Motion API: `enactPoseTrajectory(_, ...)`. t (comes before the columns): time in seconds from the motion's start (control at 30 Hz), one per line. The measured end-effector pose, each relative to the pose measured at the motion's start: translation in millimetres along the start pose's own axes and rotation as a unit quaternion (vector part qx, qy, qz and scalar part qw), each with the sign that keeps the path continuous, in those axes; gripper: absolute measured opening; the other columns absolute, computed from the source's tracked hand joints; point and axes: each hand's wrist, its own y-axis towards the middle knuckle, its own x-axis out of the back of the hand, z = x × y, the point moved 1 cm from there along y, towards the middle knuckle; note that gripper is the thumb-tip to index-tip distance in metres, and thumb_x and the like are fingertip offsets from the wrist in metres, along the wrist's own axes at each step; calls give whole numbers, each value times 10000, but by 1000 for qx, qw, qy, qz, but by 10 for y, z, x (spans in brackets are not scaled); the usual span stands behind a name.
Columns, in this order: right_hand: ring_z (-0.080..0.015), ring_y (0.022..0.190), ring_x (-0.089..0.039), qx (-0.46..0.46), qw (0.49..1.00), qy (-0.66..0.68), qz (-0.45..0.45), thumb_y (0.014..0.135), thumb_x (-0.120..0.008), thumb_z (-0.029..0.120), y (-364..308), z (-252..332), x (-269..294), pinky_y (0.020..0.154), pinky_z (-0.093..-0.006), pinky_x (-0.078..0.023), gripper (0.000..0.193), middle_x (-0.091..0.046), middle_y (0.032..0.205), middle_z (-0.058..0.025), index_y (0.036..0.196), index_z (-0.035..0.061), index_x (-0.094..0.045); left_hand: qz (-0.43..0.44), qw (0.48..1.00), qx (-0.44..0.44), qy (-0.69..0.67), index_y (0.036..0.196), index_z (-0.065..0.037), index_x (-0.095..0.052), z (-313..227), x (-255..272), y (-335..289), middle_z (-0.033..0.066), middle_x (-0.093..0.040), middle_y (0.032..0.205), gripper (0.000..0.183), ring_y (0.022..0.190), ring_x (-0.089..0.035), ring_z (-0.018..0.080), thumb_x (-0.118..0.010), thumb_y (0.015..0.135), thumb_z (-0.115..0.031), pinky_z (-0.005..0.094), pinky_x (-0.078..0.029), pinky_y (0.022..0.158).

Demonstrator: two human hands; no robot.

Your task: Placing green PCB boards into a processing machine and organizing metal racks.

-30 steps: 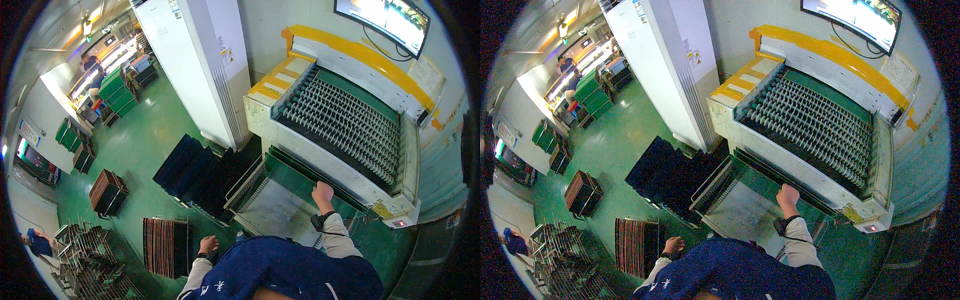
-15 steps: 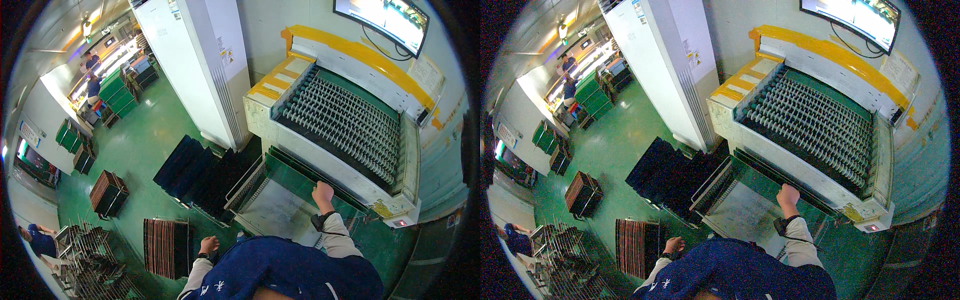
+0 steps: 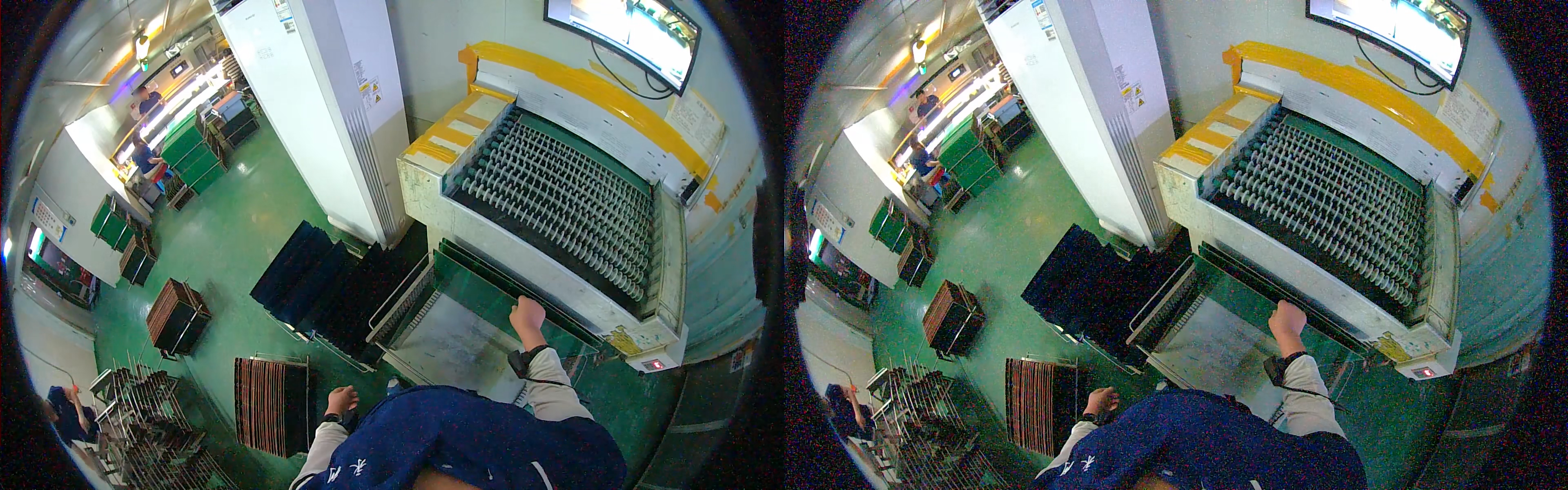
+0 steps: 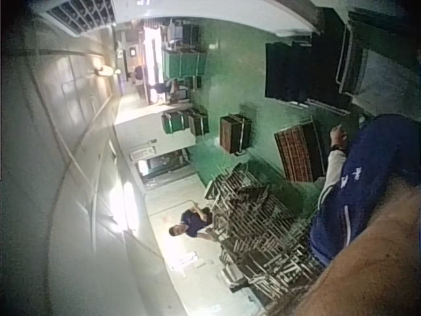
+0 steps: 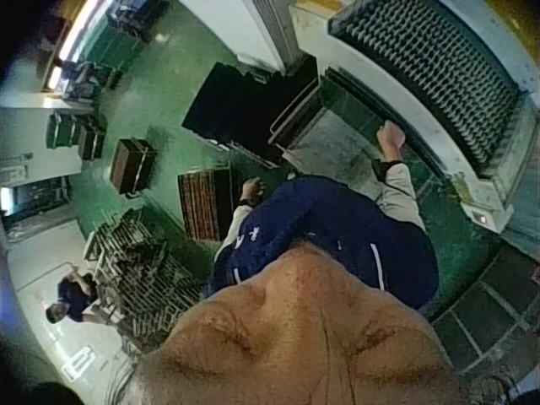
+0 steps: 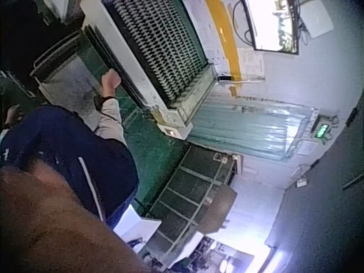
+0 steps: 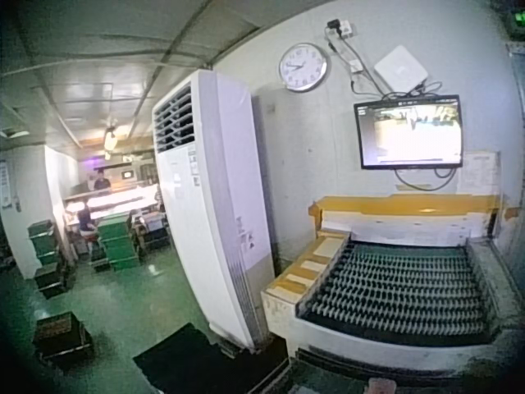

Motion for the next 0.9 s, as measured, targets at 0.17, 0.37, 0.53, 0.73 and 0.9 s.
enactPoseTrajectory(0.17,-329,761,-616,6,1000,7,-9,746,-648,247,-10,-4,5,631,-457,-468,193,-626,763,-135,766,66,-587,-8,1000,3,13,985,-28,-551,4,-10,-15,93,-615,782,215,602,-617,231,-615,848,-181,332,-497,460)
enactPoseTrajectory(0.37,-329,760,-617,9,1000,9,-17,743,-647,245,-17,-10,11,630,-457,-468,190,-625,756,-135,755,65,-588,-9,1000,-2,19,1002,-35,-556,-11,-35,-37,81,-620,796,231,604,-615,214,-613,848,-197,322,-495,474)
enactPoseTrajectory(0.53,-328,763,-620,4,1000,2,-11,742,-651,246,-12,13,15,635,-456,-474,192,-627,758,-135,769,65,-595,-2,998,7,60,1049,-43,-519,14,13,12,102,-635,922,249,732,-620,226,-581,884,-219,374,-526,589)
enactPoseTrajectory(0.73,-321,774,-622,0,1000,-2,-2,747,-647,250,-11,10,25,640,-452,-476,194,-633,769,-131,780,66,-595,-26,999,4,38,972,-45,-566,9,-41,-14,80,-626,778,206,598,-615,208,-606,853,-207,318,-495,468)
enactPoseTrajectory(0.9,-321,778,-621,-4,1000,-8,3,751,-646,251,-3,7,11,642,-453,-476,195,-633,773,-129,795,66,-599,3,1000,-2,9,953,-39,-567,7,-31,-37,87,-622,765,191,584,-613,217,-606,854,-197,321,-494,457)
